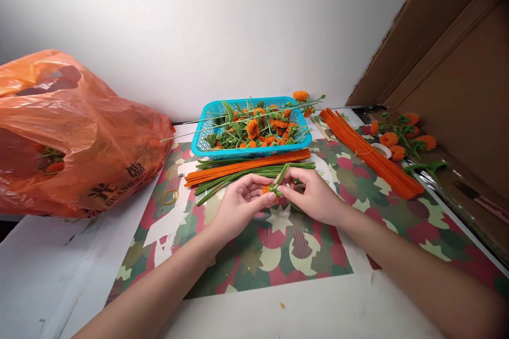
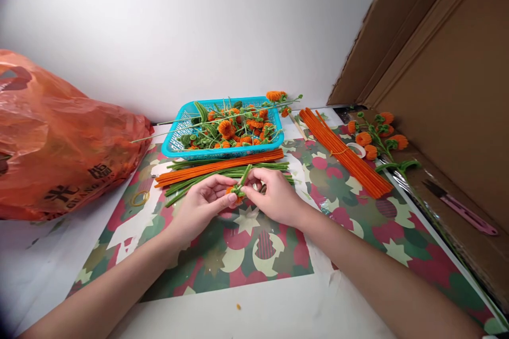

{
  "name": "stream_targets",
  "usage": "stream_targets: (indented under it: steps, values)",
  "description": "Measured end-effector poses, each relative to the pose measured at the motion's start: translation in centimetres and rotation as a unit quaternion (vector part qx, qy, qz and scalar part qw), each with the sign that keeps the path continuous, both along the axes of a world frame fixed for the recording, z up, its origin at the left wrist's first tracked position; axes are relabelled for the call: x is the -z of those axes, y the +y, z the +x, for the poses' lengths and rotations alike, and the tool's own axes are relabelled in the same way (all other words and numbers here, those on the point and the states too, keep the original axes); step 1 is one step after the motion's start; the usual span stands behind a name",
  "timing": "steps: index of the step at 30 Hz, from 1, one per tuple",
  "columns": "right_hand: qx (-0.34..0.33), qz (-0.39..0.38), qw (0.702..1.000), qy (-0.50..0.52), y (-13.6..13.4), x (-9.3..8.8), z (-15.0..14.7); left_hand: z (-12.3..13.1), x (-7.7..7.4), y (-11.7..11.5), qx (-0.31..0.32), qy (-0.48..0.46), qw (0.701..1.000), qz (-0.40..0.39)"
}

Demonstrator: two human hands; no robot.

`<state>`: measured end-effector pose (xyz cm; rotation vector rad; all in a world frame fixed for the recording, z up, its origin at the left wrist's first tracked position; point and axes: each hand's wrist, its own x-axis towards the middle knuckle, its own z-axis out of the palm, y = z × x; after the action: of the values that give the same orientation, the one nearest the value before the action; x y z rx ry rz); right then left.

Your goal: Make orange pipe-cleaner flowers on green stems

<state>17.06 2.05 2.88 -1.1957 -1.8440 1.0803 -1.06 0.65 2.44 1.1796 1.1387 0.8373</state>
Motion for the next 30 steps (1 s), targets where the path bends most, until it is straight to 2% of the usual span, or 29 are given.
stream_targets:
  steps: [3, 6, 9, 13, 15, 17, 20, 22, 24, 26, 30]
  values:
    - [-0.011, 0.002, 1.0, -0.012, 0.0, -0.1, 0.1, -0.1, -0.1, 0.3, 0.006, -0.053, 0.997, -0.049]
    - [-0.012, 0.069, 0.993, -0.095, 0.0, -0.2, 0.1, -0.3, 0.0, 0.7, 0.031, -0.105, 0.991, -0.08]
    - [-0.035, 0.146, 0.971, -0.186, -0.1, -0.3, 0.1, -0.4, 0.2, 1.0, 0.058, -0.136, 0.982, -0.121]
    - [-0.056, 0.185, 0.955, -0.226, -0.3, -0.4, 0.1, -0.5, 0.2, 1.1, 0.098, -0.151, 0.971, -0.155]
    - [-0.05, 0.182, 0.953, -0.236, -0.3, -0.6, 0.1, -0.5, 0.0, 0.9, 0.092, -0.121, 0.982, -0.116]
    - [-0.041, 0.17, 0.956, -0.236, -0.4, -0.6, 0.0, -0.3, -0.2, 0.5, 0.066, -0.061, 0.995, -0.029]
    - [-0.031, 0.152, 0.962, -0.223, -0.4, -0.6, 0.0, 0.0, -0.4, 0.0, 0.028, 0.028, 0.995, 0.092]
    - [-0.022, 0.136, 0.968, -0.21, -0.3, -0.5, 0.0, 0.1, -0.4, -0.3, 0.011, 0.047, 0.993, 0.112]
    - [-0.01, 0.124, 0.974, -0.189, -0.2, -0.5, 0.0, 0.2, -0.3, -0.2, 0.003, 0.032, 0.996, 0.083]
    - [-0.002, 0.123, 0.98, -0.155, -0.1, -0.5, 0.0, 0.0, -0.1, 0.1, 0.006, -0.006, 1.0, 0.022]
    - [-0.016, 0.117, 0.987, -0.107, 0.0, -0.7, 0.1, -0.3, 0.2, 1.0, 0.055, -0.129, 0.985, -0.097]
